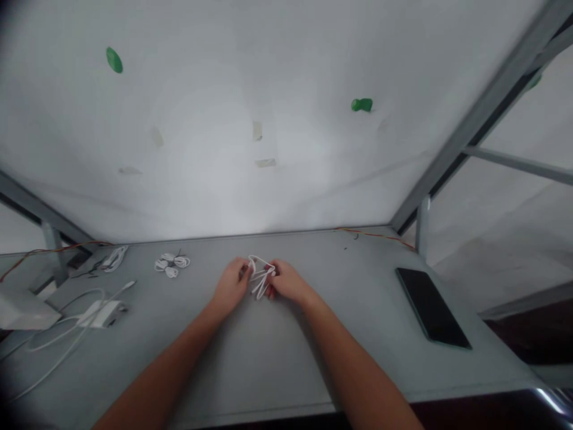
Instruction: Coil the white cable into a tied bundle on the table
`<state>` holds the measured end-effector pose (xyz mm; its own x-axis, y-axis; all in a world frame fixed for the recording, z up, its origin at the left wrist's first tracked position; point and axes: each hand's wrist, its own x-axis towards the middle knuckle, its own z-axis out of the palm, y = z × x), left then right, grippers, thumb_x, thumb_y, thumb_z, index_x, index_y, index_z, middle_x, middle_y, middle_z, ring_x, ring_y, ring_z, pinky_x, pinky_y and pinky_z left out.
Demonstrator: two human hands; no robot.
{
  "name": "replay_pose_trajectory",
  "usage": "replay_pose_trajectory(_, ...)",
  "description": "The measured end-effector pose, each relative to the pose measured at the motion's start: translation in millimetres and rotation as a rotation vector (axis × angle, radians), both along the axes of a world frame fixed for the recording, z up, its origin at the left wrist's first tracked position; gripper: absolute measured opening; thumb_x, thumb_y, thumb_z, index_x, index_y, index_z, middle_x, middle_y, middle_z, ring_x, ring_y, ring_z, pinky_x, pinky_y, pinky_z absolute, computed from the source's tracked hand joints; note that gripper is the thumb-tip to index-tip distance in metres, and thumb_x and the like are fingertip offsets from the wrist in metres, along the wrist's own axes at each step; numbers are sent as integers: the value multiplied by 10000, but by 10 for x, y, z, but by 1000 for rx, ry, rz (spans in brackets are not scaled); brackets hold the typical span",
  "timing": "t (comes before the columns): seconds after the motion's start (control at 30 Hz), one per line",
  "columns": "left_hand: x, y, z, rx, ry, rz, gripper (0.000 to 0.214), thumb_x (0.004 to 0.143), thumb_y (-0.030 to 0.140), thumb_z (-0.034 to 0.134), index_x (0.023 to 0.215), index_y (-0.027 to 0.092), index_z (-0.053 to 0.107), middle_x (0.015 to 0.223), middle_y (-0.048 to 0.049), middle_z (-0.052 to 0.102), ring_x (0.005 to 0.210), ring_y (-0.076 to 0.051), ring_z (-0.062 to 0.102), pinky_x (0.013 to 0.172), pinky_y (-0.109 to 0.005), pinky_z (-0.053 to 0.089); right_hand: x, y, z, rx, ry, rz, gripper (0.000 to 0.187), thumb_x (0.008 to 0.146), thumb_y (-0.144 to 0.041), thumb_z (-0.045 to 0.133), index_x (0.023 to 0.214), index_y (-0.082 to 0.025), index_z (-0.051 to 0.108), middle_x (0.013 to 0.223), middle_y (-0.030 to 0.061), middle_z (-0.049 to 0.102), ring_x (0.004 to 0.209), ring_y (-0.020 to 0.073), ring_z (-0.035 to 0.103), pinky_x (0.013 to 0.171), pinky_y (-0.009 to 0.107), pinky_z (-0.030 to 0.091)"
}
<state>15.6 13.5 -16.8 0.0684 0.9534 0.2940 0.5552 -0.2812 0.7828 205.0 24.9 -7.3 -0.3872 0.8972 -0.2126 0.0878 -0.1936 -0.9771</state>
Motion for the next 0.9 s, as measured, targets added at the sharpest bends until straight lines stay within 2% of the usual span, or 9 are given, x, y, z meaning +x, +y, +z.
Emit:
replay_pose_trajectory(0.1,-130,21,58,-26,-86,135,163,969,270,505,980,215,658,961,-88,707,867,-241,651,839,-384,511,82,47,20,-14,-72,-66,124,757,-187,650,857,-223,586,486,-49,620,372,128,542,372,200,392)
replay_pose_trajectory(0.17,-190,21,127,91,-83,170,156,967,270,505,977,220,652,1089,-115,697,1025,-265,642,930,-417,509,106,52,39,-16,-101,-91,5,814,-226,589,811,-223,593,468,-38,596,363,131,526,362,208,373)
replay_pose_trajectory(0.27,-201,-18,237,272,-3,140,130,956,294,548,923,224,653,1344,-147,621,1297,-312,530,1115,-498,411,77,21,61,-6,-76,-82,270,946,-369,456,783,-216,607,487,-15,587,371,137,514,376,234,382)
replay_pose_trajectory(0.33,-162,-59,281,275,29,45,133,957,315,562,900,227,644,1405,-140,602,1332,-314,515,1151,-504,381,30,-5,67,57,-78,-82,411,991,-502,420,779,-211,617,499,-15,570,384,132,497,397,240,377)
replay_pose_trajectory(0.4,-114,-93,290,216,27,-92,153,976,336,544,912,231,634,1337,-129,654,1267,-289,576,1126,-469,417,-14,-16,68,154,-115,-94,440,977,-575,474,771,-212,613,520,-26,560,415,126,484,429,239,366)
replay_pose_trajectory(0.47,-82,-113,277,156,25,-203,183,999,351,508,936,228,627,1219,-119,707,1172,-265,634,1075,-439,462,-36,-4,71,241,-186,-118,377,949,-530,560,744,-215,587,556,-33,565,470,127,496,478,237,369)
replay_pose_trajectory(0.6,-124,-110,261,112,65,-274,181,1010,288,467,985,209,628,1210,-119,716,1146,-251,656,1036,-413,489,7,62,99,284,-358,-192,282,948,-348,557,710,-200,584,619,-9,603,570,144,541,562,249,383)
replay_pose_trajectory(0.7,-245,-82,283,72,132,-240,200,1002,235,448,1039,205,642,1181,-108,723,1096,-235,675,989,-373,503,87,104,127,262,-429,-237,294,956,-328,544,712,-185,626,610,1,600,566,151,536,556,260,359)
replay_pose_trajectory(0.9,-528,8,311,-77,300,5,276,1000,257,439,1139,211,673,901,-53,742,846,-218,695,813,-321,495,208,148,152,193,-414,-342,325,968,-342,548,700,-179,637,581,-1,582,504,139,510,520,260,355)
